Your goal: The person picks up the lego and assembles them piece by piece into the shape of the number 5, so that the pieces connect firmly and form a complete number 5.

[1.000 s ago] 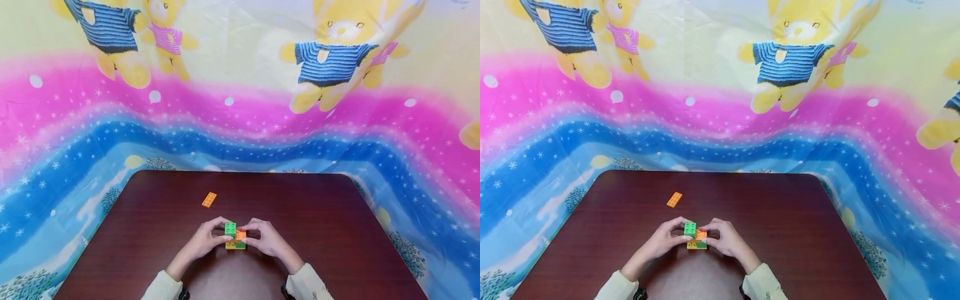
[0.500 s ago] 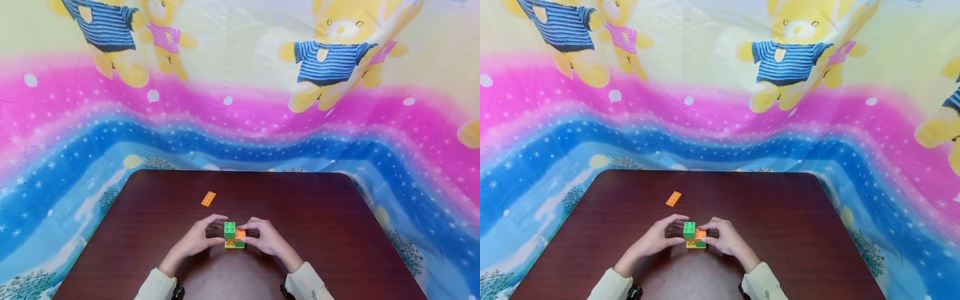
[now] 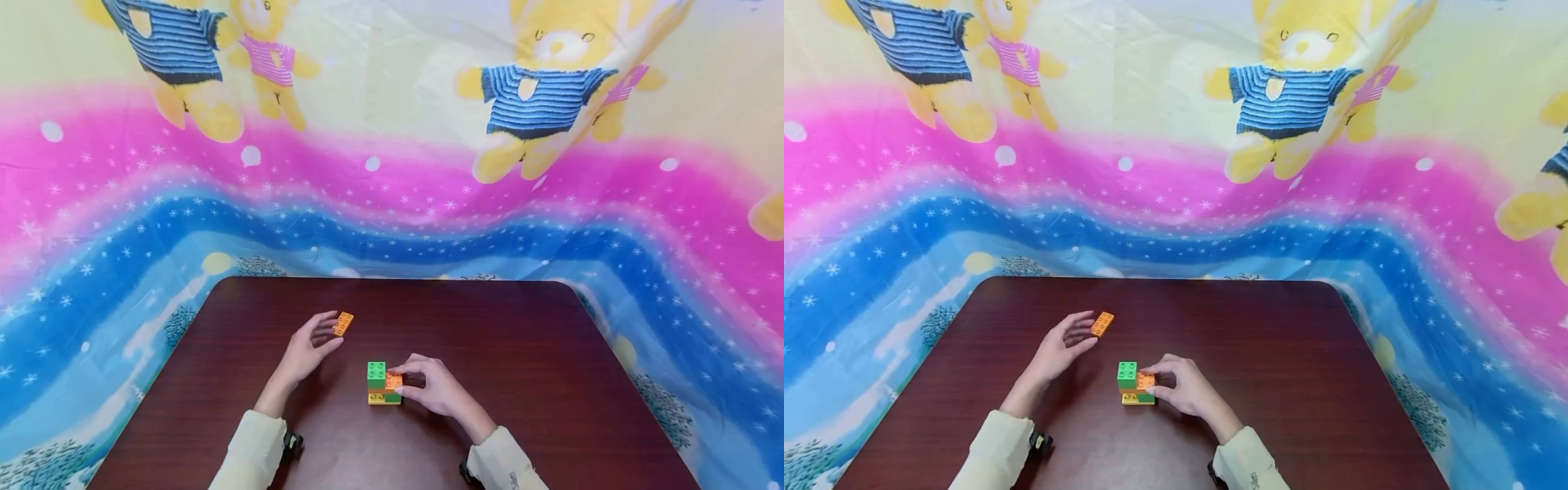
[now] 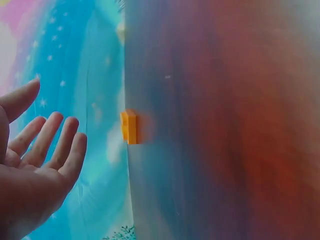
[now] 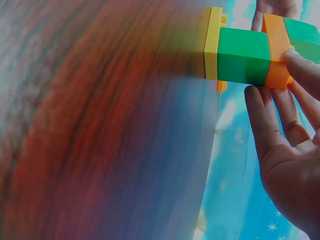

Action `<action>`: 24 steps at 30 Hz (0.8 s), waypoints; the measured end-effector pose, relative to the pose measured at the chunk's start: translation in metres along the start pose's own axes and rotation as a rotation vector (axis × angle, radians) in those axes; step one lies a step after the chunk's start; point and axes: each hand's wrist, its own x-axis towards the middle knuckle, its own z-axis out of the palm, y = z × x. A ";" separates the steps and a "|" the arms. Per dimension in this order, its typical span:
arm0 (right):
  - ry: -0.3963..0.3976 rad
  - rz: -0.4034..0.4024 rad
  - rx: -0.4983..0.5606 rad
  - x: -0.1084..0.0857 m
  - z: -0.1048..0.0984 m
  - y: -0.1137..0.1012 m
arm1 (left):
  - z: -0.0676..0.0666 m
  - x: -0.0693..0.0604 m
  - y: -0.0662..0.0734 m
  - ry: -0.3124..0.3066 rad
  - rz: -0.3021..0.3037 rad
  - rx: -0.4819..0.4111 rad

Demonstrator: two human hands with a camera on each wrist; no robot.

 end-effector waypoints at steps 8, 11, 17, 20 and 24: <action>-0.016 0.020 -0.005 -0.002 -0.002 0.002 | 0.004 0.025 -0.016 0.048 -0.084 -0.087; -0.017 0.031 0.003 -0.004 -0.003 0.003 | 0.008 0.031 -0.022 0.057 -0.139 -0.117; -0.009 0.029 0.006 -0.005 -0.004 0.004 | 0.020 0.042 -0.028 0.060 -0.246 -0.160; -0.005 0.011 0.001 -0.004 -0.003 0.004 | 0.026 0.045 -0.029 0.064 -0.268 -0.169; -0.009 -0.012 -0.002 -0.002 -0.001 0.004 | 0.029 0.047 -0.030 0.077 -0.293 -0.200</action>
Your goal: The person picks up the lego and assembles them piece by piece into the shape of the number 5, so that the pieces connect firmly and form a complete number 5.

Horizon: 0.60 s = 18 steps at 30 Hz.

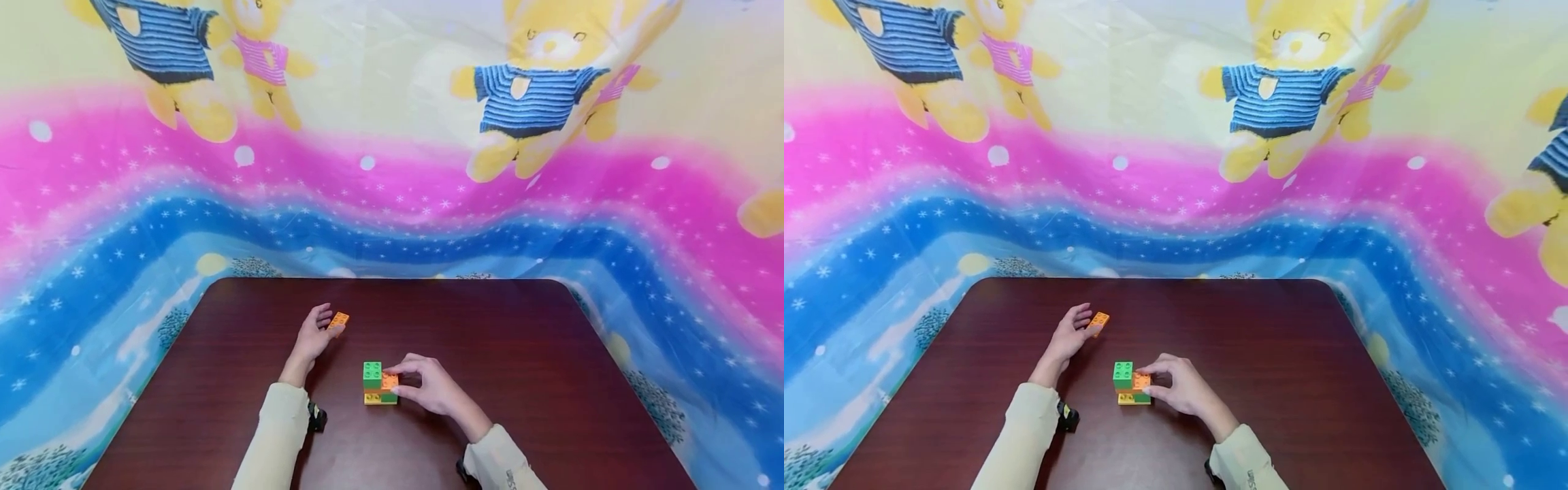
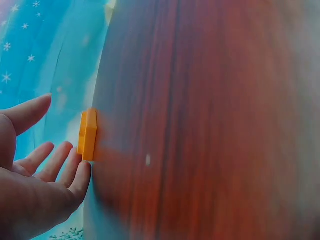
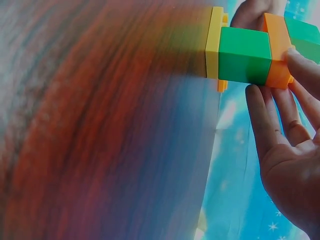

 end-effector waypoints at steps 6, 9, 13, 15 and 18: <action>-0.007 0.008 0.008 0.001 0.000 0.000 | 0.005 0.002 -0.002 0.021 -0.034 0.010; -0.008 0.019 0.012 0.001 0.000 0.000 | 0.009 0.006 -0.003 0.053 -0.027 0.073; -0.007 0.034 0.014 0.001 0.000 0.000 | 0.012 0.009 -0.004 0.076 -0.015 0.157; -0.005 0.041 0.016 0.001 0.000 0.000 | 0.013 0.010 -0.005 0.077 -0.016 0.181; -0.001 0.040 0.016 0.001 0.000 0.001 | 0.012 0.010 -0.004 0.074 -0.012 0.201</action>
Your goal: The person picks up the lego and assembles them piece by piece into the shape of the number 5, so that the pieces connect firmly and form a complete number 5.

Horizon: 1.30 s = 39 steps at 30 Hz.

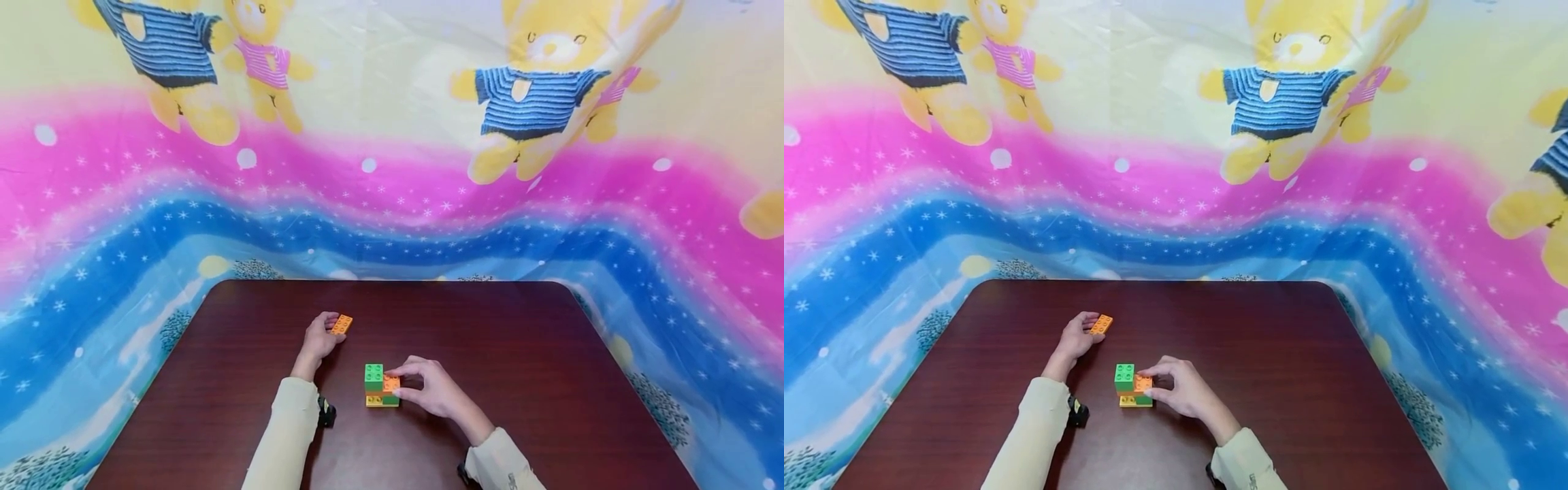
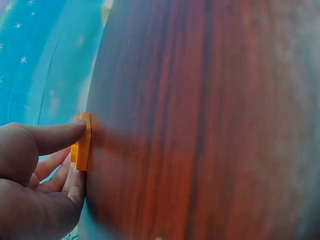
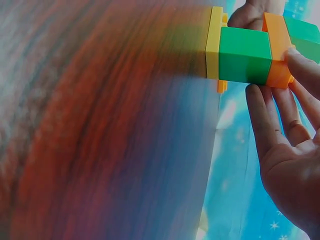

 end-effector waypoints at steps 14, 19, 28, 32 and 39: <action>0.003 -0.007 -0.006 0.000 -0.001 -0.001 | -0.007 -0.003 0.002 -0.018 0.017 -0.042; -0.001 -0.009 -0.008 0.000 -0.001 0.000 | -0.011 -0.005 0.003 -0.039 0.019 -0.049; -0.003 0.000 -0.005 0.000 0.000 -0.001 | -0.021 -0.013 0.013 -0.085 0.089 -0.052; 0.004 -0.004 -0.004 -0.001 0.000 -0.002 | -0.024 -0.018 0.019 -0.110 0.119 -0.059; 0.014 -0.026 -0.001 -0.001 0.001 -0.002 | -0.029 -0.030 0.030 -0.140 0.188 -0.061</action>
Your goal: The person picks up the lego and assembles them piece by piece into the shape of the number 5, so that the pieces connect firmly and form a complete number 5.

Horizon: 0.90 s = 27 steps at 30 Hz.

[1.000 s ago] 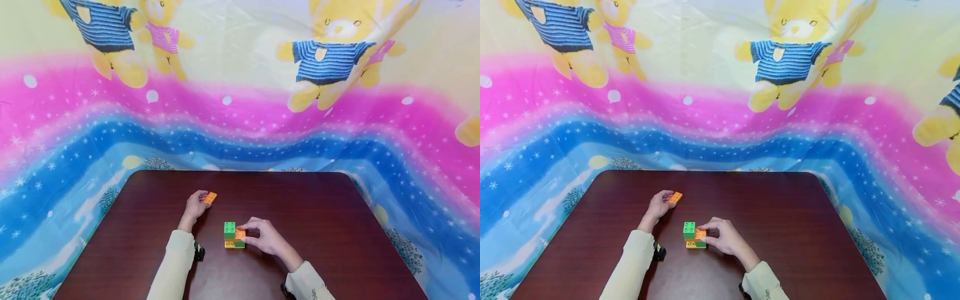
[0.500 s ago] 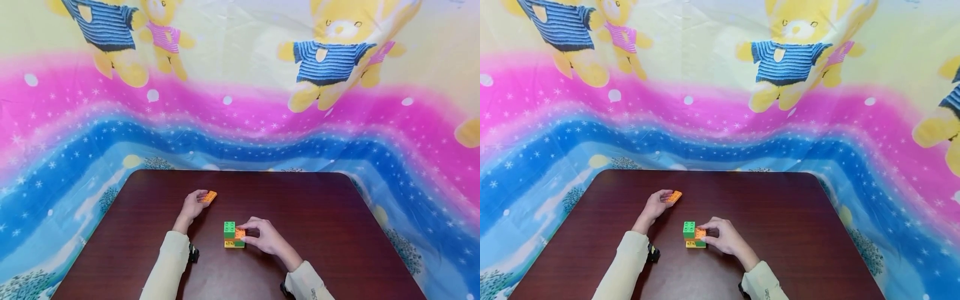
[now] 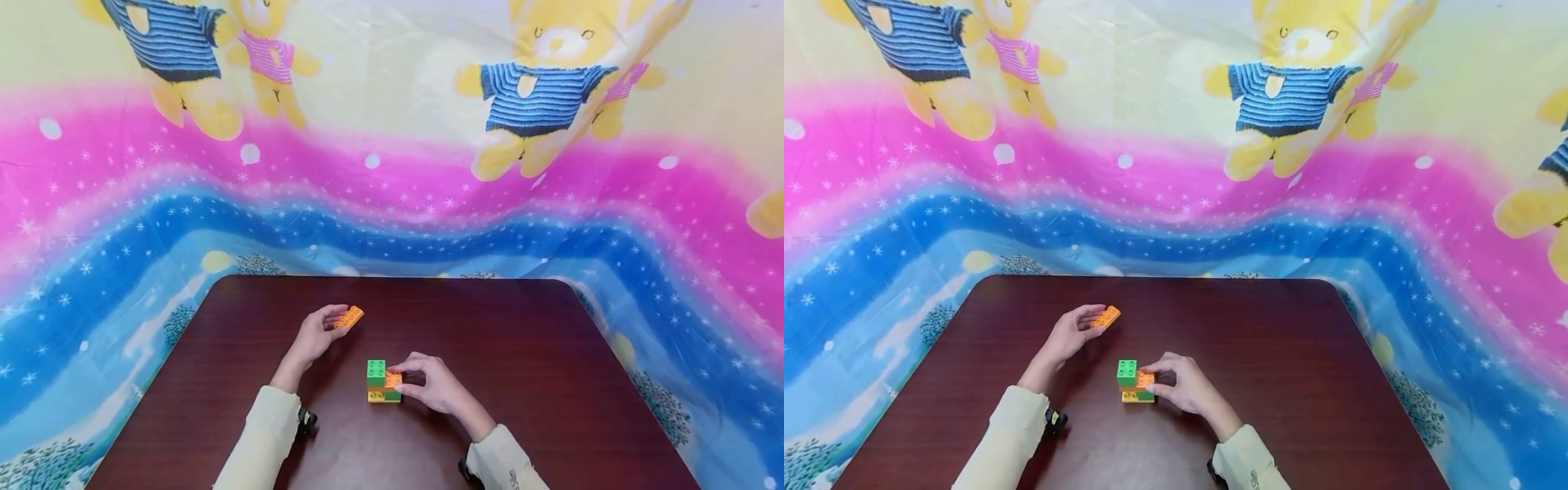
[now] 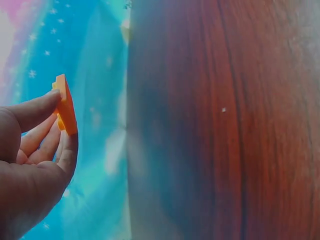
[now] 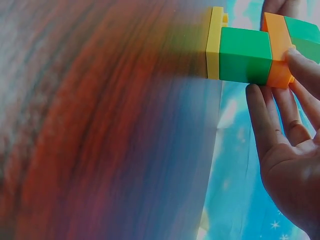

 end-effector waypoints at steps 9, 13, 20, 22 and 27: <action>-0.002 0.014 -0.005 0.000 0.001 0.002 | -0.001 -0.021 0.018 -0.050 0.087 -0.018; -0.003 0.017 0.000 0.000 0.000 0.002 | 0.000 -0.028 0.024 -0.076 0.110 -0.061; -0.004 0.028 0.004 0.001 0.000 0.001 | 0.000 -0.038 0.035 -0.103 0.094 -0.080; -0.007 0.032 0.005 0.001 -0.001 0.001 | 0.000 -0.041 0.039 -0.111 0.095 -0.084; -0.005 0.026 0.009 0.001 -0.001 0.001 | 0.000 -0.048 0.048 -0.146 0.126 -0.078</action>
